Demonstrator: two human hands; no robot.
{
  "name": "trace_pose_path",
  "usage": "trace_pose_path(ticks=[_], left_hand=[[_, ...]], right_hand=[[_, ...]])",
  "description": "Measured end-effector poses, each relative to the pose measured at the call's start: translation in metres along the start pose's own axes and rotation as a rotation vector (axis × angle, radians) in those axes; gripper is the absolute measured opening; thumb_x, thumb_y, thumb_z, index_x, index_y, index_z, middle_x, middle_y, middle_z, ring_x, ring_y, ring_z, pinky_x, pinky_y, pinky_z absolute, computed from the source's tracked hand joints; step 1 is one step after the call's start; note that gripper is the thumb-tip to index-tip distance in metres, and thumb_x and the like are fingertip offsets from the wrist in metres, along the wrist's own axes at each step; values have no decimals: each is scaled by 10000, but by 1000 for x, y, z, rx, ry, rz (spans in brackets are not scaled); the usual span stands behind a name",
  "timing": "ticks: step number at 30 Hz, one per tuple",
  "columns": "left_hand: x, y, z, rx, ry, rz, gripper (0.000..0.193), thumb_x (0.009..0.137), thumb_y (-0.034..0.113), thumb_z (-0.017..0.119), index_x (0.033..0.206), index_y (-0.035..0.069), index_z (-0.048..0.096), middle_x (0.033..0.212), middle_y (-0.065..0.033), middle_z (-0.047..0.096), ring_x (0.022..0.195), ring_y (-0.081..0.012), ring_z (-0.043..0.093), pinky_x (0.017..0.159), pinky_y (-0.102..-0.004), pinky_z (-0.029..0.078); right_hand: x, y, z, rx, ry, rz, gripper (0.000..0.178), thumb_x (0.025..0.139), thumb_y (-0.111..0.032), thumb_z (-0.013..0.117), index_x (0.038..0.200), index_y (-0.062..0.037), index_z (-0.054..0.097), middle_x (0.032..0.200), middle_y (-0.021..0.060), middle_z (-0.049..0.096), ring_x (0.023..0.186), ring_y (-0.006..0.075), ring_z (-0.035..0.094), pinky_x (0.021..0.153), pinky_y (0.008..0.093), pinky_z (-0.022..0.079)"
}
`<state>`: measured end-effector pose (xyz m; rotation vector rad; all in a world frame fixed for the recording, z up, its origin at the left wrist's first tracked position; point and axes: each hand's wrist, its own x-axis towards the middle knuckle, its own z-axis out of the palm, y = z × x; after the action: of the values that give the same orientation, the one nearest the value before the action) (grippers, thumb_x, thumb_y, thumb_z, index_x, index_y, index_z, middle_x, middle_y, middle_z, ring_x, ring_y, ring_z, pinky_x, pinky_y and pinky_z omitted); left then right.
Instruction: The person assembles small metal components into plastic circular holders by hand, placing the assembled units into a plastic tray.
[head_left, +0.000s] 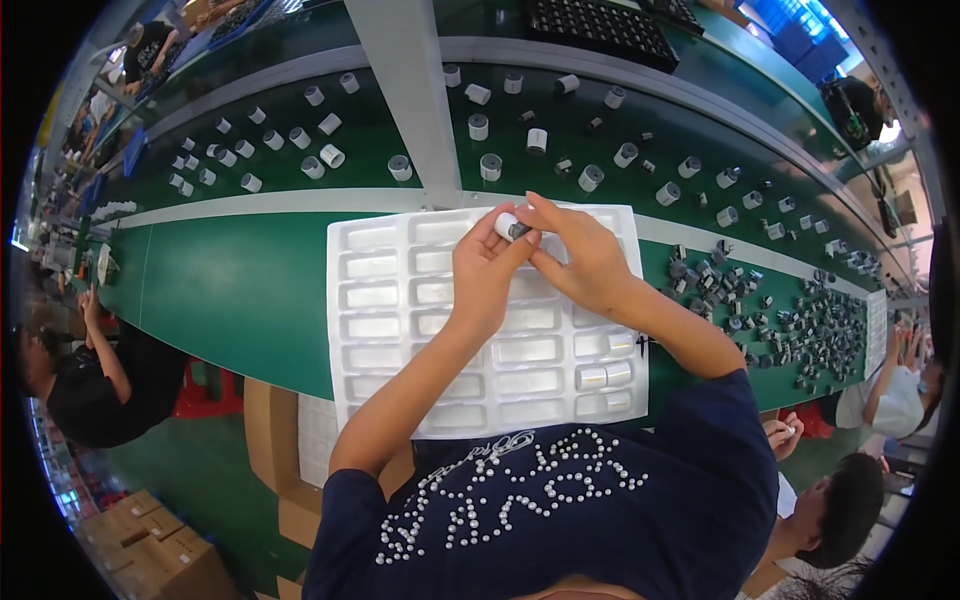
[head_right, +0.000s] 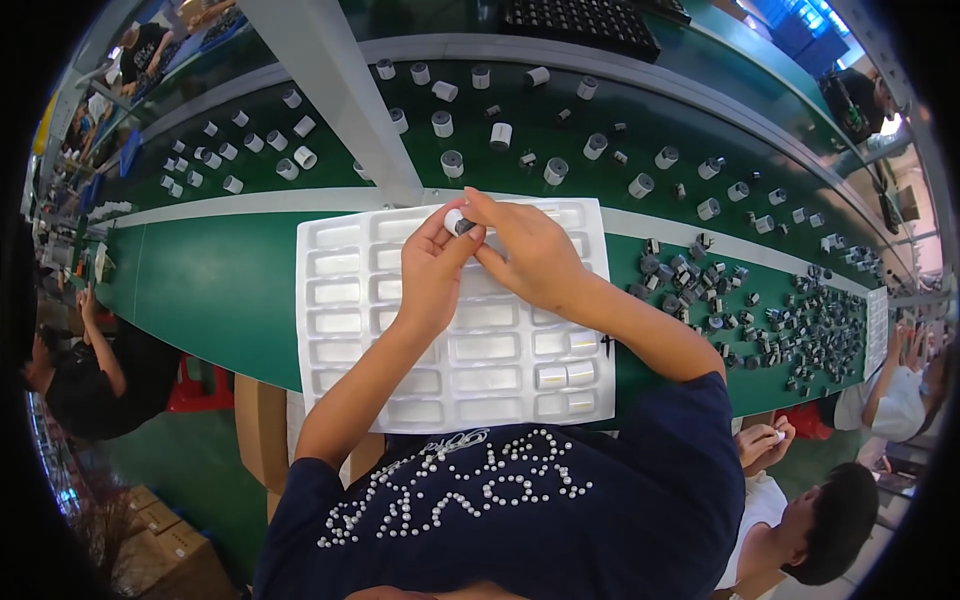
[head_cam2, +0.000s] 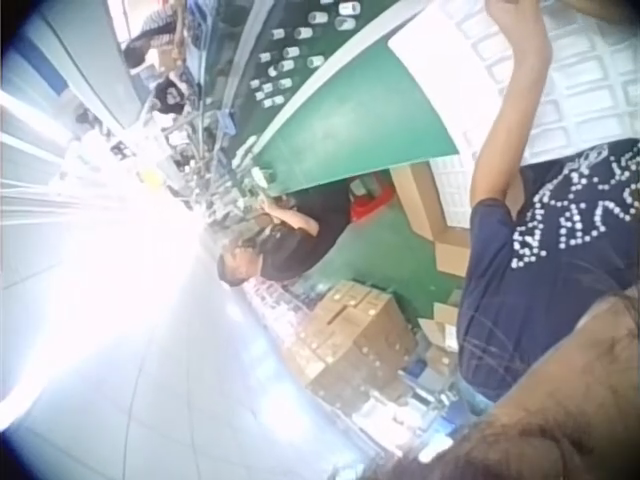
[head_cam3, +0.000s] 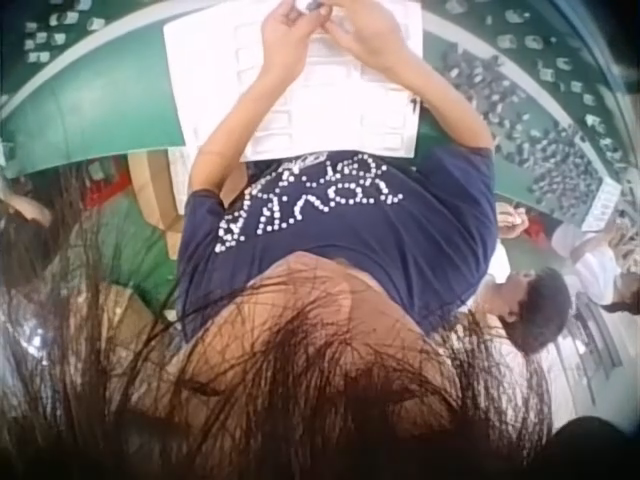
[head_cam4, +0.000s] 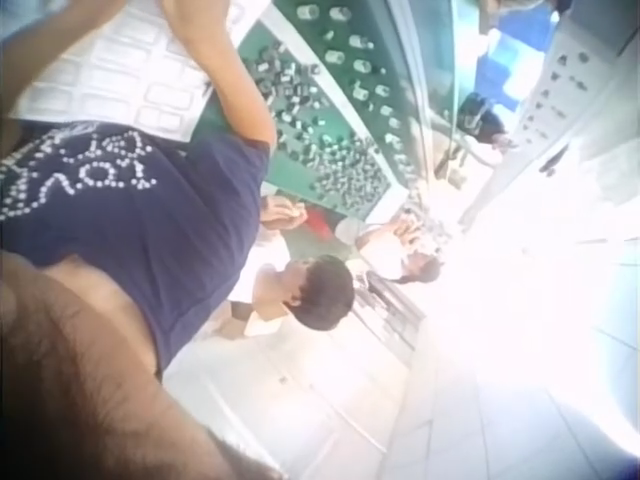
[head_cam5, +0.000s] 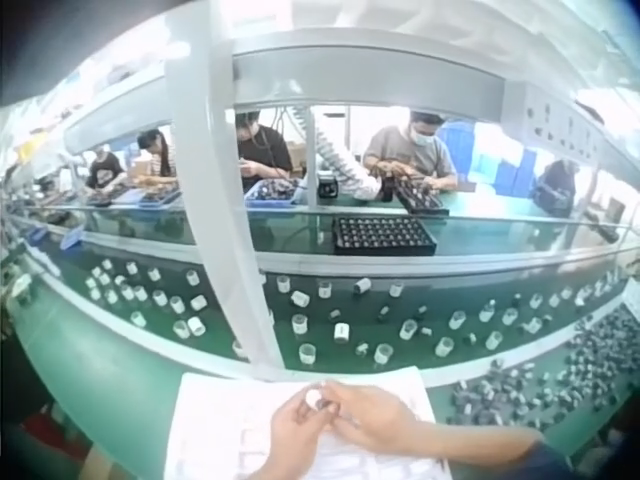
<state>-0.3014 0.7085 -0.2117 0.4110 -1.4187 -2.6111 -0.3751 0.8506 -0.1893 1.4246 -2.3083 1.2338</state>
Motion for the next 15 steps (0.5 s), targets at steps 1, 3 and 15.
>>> trace_pose_path(ticks=[1, 3, 15], left_hand=[[0, -1, 3, -15, -2, 2, 466, 951, 30, 631, 1378, -65, 472, 1183, -107, 626, 1077, -137, 599, 946, -283, 498], [4, -3, 4, -178, -9, -49, 447, 965, 44, 619, 1374, -65, 475, 1193, -118, 630, 1086, -149, 603, 962, -298, 495], [-1, -16, 19, -443, 78, -49, 366, 1009, 47, 542, 1359, -46, 490, 1234, -139, 615, 1143, -187, 603, 1015, -320, 496]], right_hand=[[-2, 2, -3, -17, 27, -20, 704, 768, -39, 792, 1409, -49, 501, 1189, 95, 710, 1075, 287, 672, 922, 357, 514], [-3, 4, -10, -37, 52, -39, 686, 769, -45, 795, 1395, -43, 513, 1184, 90, 713, 1059, 285, 673, 910, 354, 511], [-12, 12, -18, -48, 152, -36, 563, 803, -75, 775, 1321, -35, 560, 1160, 75, 723, 1045, 259, 676, 867, 360, 511]])
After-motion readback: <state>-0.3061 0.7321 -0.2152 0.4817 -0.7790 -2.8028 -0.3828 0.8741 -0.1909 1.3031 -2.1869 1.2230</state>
